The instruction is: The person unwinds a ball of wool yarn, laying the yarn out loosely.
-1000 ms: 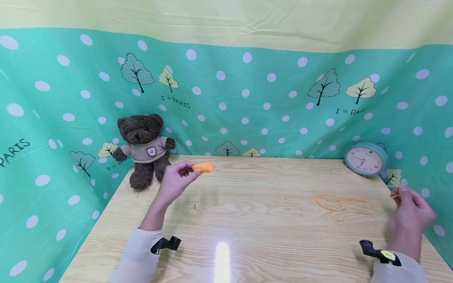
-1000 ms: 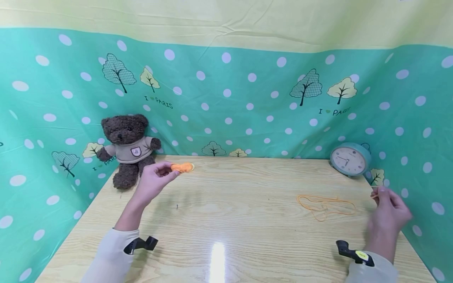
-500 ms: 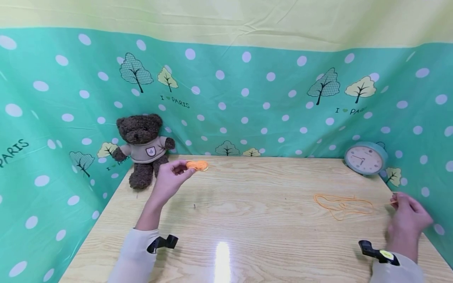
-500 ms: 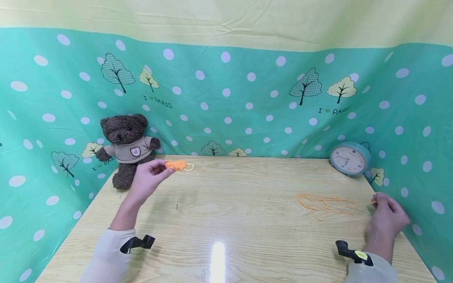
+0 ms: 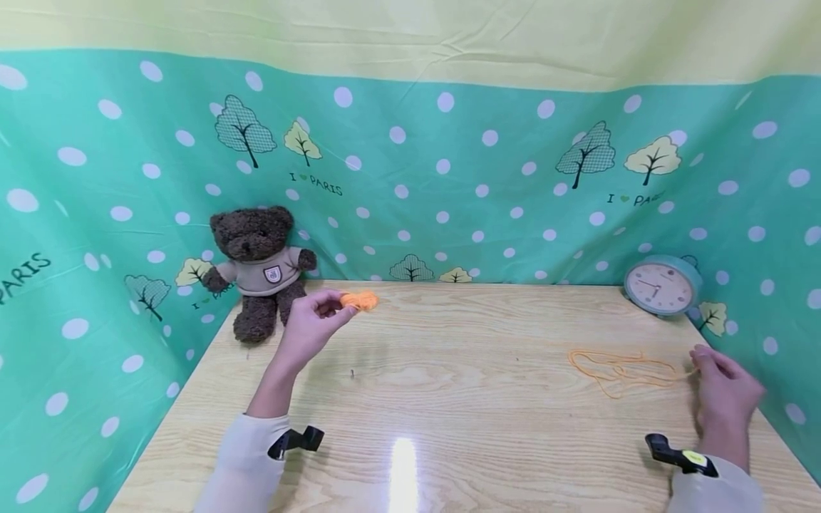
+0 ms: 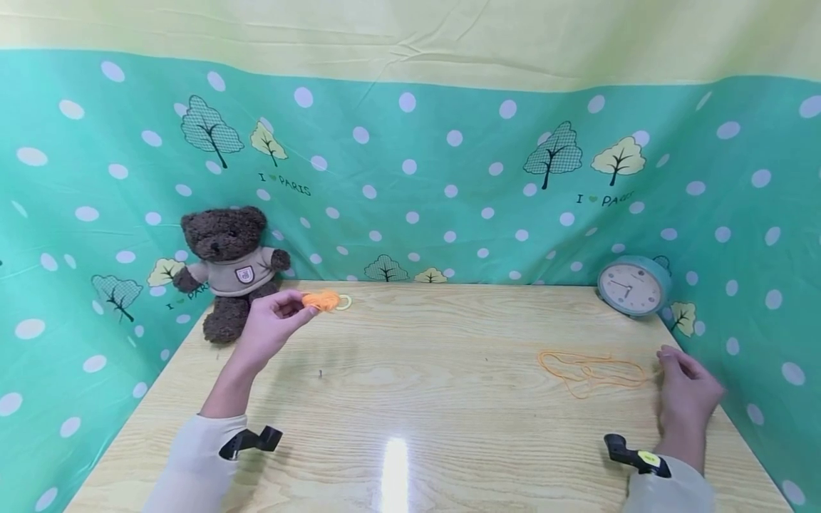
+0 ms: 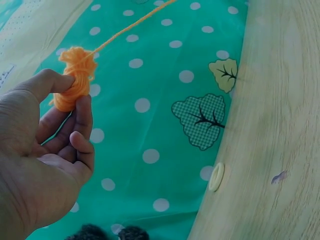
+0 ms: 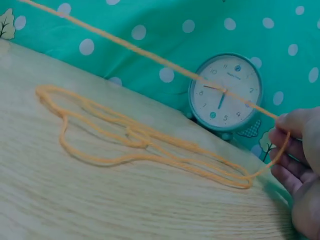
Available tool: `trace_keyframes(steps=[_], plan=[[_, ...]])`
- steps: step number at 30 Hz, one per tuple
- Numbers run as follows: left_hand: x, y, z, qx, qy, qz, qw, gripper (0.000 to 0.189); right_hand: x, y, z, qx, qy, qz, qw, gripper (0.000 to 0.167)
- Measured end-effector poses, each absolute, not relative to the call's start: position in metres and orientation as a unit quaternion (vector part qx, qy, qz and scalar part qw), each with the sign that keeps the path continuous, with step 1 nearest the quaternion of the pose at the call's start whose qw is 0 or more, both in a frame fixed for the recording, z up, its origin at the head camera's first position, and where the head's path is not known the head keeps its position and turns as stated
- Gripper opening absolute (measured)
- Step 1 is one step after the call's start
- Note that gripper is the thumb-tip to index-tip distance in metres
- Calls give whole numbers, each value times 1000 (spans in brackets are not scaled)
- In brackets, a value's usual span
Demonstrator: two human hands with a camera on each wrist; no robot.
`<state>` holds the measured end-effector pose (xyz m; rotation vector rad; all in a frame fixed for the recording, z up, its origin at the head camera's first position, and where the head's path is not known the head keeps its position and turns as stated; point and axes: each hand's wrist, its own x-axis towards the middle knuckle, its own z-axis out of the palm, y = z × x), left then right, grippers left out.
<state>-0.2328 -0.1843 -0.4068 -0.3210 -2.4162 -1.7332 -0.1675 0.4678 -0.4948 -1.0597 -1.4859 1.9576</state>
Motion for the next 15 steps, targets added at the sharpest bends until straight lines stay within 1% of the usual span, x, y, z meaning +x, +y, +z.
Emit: trace_keyframes(steps=[5,9,12,15], plan=[[-232,-183,-406,-104,-811,-572,70,26,-171,464,-493,-399,-574,676,232,36],[-232,-184,-405,-105,-812,-569,72,27,-173,452,-479,-382,-567,691,234,41],[-232,-183,-406,-110,-809,-573,69,28,-178,438,-464,-344,-558,718,234,44],[-233,-181,-408,-111,-807,-576,66,27,-186,417,-448,-279,-551,747,245,44]])
